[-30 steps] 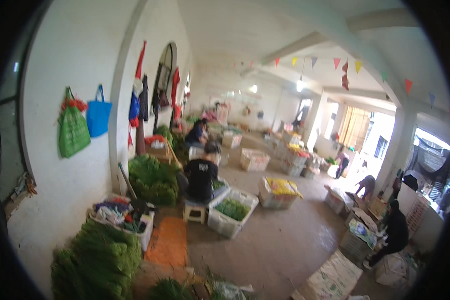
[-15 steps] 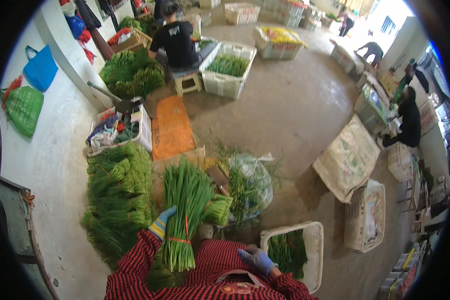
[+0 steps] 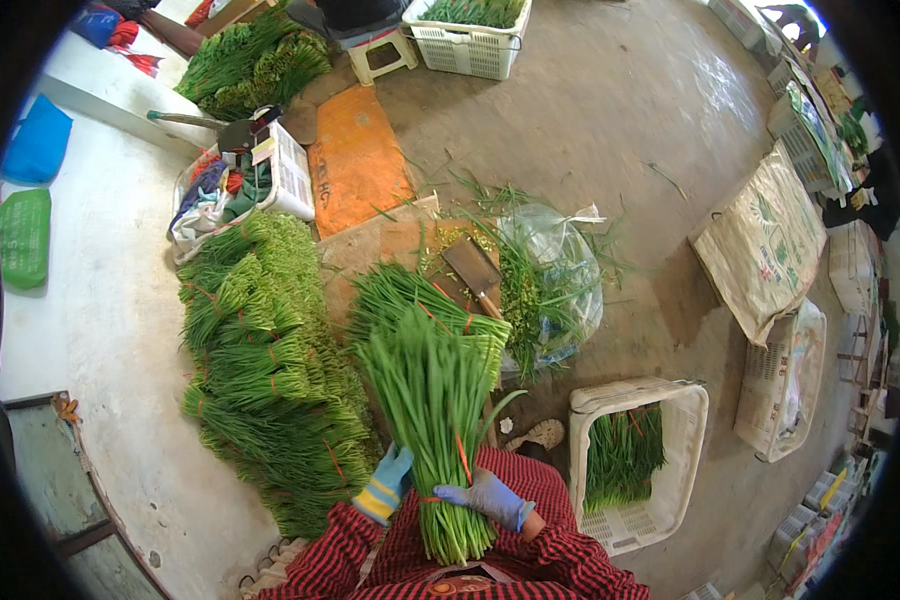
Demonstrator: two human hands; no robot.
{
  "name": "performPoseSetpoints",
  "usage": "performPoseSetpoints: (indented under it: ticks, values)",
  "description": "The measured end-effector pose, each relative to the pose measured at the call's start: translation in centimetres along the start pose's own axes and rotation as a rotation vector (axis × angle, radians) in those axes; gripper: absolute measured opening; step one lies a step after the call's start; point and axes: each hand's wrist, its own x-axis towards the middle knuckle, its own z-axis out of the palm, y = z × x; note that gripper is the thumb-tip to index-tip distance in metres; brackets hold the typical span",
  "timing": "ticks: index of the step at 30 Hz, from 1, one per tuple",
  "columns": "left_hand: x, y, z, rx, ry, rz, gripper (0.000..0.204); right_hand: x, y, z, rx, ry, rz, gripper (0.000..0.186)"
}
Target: The person trims the root ends of green onion bundles with a cleaver, ties them with rubber bands, and places them into a plastic crate. The person repeats this process for multiple bundles in a food processing room.
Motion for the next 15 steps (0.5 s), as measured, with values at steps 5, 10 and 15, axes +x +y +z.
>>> performPoseSetpoints:
  ticks: [5, 10, 15]
  values:
    - [-4.3, -3.2, -7.6, -0.173, -0.254, -0.018, 0.084, 2.0, -5.8, 1.5, -0.343, -0.105, -0.03, 0.102]
    - [-4.3, -2.2, -10.0, -0.251, 0.081, 0.006, 0.077, 4.8, -10.3, 3.3, -0.622, -0.275, -0.093, 0.096]
    - [-2.6, 1.1, -10.9, -0.448, 0.174, -0.128, 0.085, 15.1, -7.4, -3.6, -0.916, 0.554, -0.317, 0.044]
